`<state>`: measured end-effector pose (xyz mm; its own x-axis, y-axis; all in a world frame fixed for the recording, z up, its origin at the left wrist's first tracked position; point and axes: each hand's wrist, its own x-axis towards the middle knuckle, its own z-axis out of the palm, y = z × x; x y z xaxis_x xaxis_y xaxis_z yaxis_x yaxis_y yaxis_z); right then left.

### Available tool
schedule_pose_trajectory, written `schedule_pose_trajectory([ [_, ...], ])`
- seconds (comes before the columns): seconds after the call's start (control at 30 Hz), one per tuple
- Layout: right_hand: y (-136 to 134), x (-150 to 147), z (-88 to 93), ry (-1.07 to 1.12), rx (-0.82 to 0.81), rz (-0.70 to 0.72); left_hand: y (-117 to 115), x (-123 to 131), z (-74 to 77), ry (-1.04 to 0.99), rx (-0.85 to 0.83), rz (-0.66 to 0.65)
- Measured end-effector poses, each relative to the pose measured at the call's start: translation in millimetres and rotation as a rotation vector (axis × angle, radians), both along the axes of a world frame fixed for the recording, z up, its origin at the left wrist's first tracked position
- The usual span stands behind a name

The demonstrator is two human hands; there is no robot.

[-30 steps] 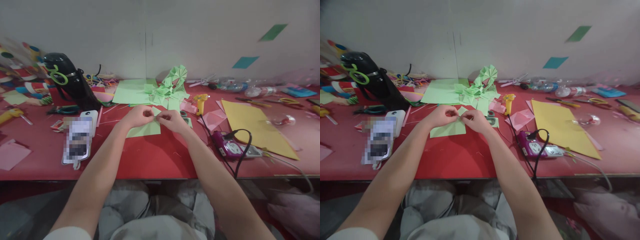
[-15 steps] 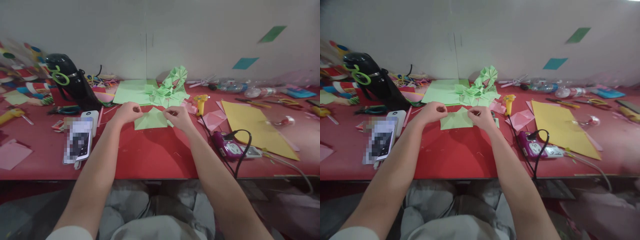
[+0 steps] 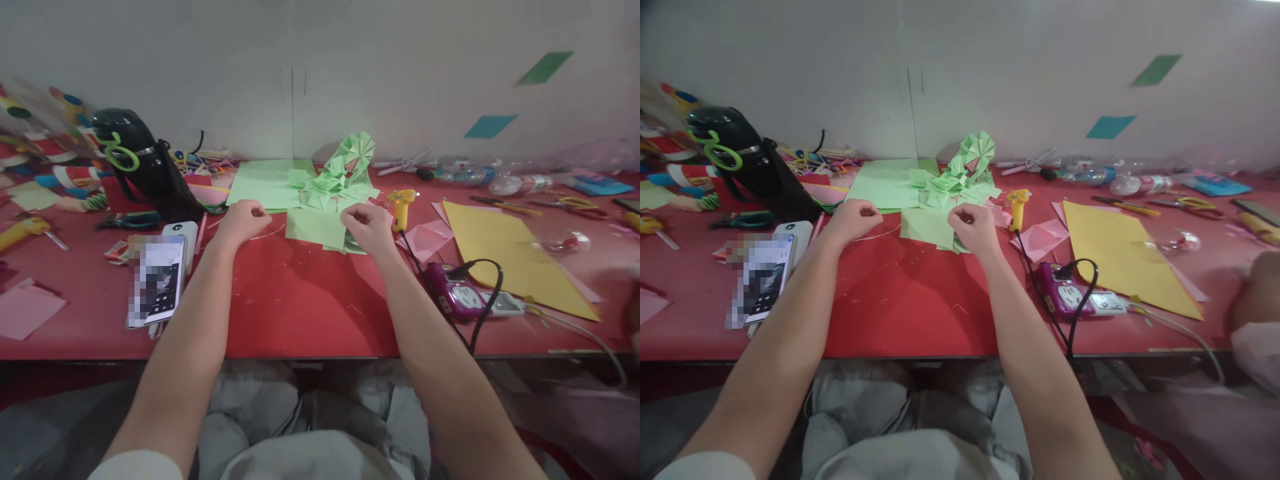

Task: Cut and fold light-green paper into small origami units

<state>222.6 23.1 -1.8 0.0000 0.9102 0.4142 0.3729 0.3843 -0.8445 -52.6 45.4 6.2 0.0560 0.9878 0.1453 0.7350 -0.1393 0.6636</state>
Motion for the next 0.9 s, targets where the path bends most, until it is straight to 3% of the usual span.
schedule_pose_trajectory([
  [0.13, -1.5, -1.3, 0.1, 0.016, -0.029, 0.091, -4.1, 16.6, 3.4, -0.092, 0.110, -0.020],
  [0.37, -7.0, -9.5, -3.5, 0.000, -0.050, 0.196, -17.2, 42.5, 9.1, -0.057, 0.138, -0.319],
  [0.5, 0.8, -9.6, -9.0, 0.078, -0.035, 0.143, -14.7, 42.8, 6.3, -0.078, 0.138, -0.304],
  [0.63, 7.4, -7.8, -14.9, 0.115, -0.111, 0.135, -9.7, 40.5, 2.3, -0.230, 0.164, -0.248],
  [0.9, 12.9, -5.9, -20.8, 0.263, -0.139, 0.116, -14.6, 48.4, 0.3, -0.341, -0.133, -0.384],
])
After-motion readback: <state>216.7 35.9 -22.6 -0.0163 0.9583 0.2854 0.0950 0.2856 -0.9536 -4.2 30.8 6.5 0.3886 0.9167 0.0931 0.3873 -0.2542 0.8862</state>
